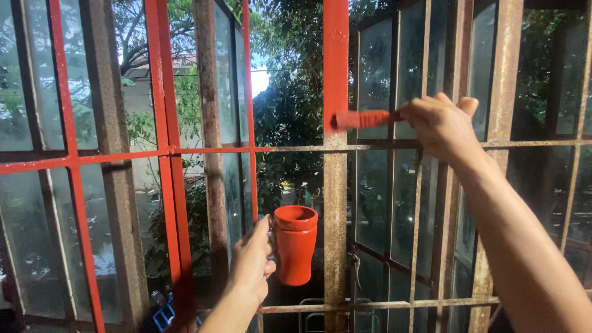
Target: The person paints a metal window frame with a red paint brush by hand, dipping the brush into a red cup containing paint. The person applies the paint to the horizontal and vertical bars of the window frame one section at a time.
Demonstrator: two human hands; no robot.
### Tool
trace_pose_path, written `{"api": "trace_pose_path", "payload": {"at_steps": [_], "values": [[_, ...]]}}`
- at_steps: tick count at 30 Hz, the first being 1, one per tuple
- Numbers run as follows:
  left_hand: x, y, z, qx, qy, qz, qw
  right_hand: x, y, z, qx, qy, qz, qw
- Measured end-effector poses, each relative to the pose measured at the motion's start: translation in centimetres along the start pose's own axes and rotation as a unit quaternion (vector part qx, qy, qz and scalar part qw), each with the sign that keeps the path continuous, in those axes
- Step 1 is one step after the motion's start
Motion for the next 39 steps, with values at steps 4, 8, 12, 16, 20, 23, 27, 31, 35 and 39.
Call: {"api": "trace_pose_path", "payload": {"at_steps": [4, 8, 12, 16, 20, 23, 27, 31, 35, 39], "values": [[-0.6, 0.1, 0.2, 0.012, 0.008, 0.007, 1.000, -0.1, 0.5, -0.3, 0.005, 0.067, 0.003, 0.998], [-0.8, -0.2, 0.2, 0.010, 0.011, 0.005, 1.000, 2.5, 1.2, 0.3, 0.068, 0.050, 0.045, 0.995], [-1.1, -0.2, 0.1, 0.010, 0.012, 0.003, 1.000, 1.5, 0.7, -1.4, -0.053, 0.078, 0.025, 0.995], [-1.5, -0.1, 0.2, 0.014, 0.013, 0.003, 1.000, 0.8, 1.7, -2.4, -0.026, 0.116, -0.001, 0.993], [-1.8, -0.1, 0.5, 0.018, 0.011, 0.007, 1.000, 1.4, 1.7, -5.5, -0.071, 0.147, 0.028, 0.986], [-1.8, -0.1, 0.3, 0.018, 0.012, 0.007, 1.000, 1.2, 1.0, -6.7, -0.089, 0.161, 0.014, 0.983], [-1.8, 0.3, 0.0, 0.016, 0.013, 0.015, 1.000, 0.6, 1.3, -4.8, -0.055, 0.147, -0.014, 0.987], [-2.1, 0.5, 0.1, 0.027, 0.025, 0.026, 0.999, 0.0, 3.9, -3.9, -0.088, 0.122, 0.034, 0.988], [-2.2, 0.2, 0.3, 0.013, 0.010, 0.019, 1.000, 0.2, 3.7, -6.5, -0.114, 0.139, 0.116, 0.977], [-2.0, 0.2, -0.3, 0.022, 0.012, 0.030, 0.999, 0.4, 0.8, -6.8, -0.052, 0.147, 0.025, 0.988]]}}
Point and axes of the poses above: each hand's wrist, its own x-axis towards the middle knuckle, its own y-axis out of the back of the hand, z = x × y, the point moved 10 cm from there along x, towards the middle knuckle, and after that the axes turned 8 degrees about -y, right-handed, at the moved point
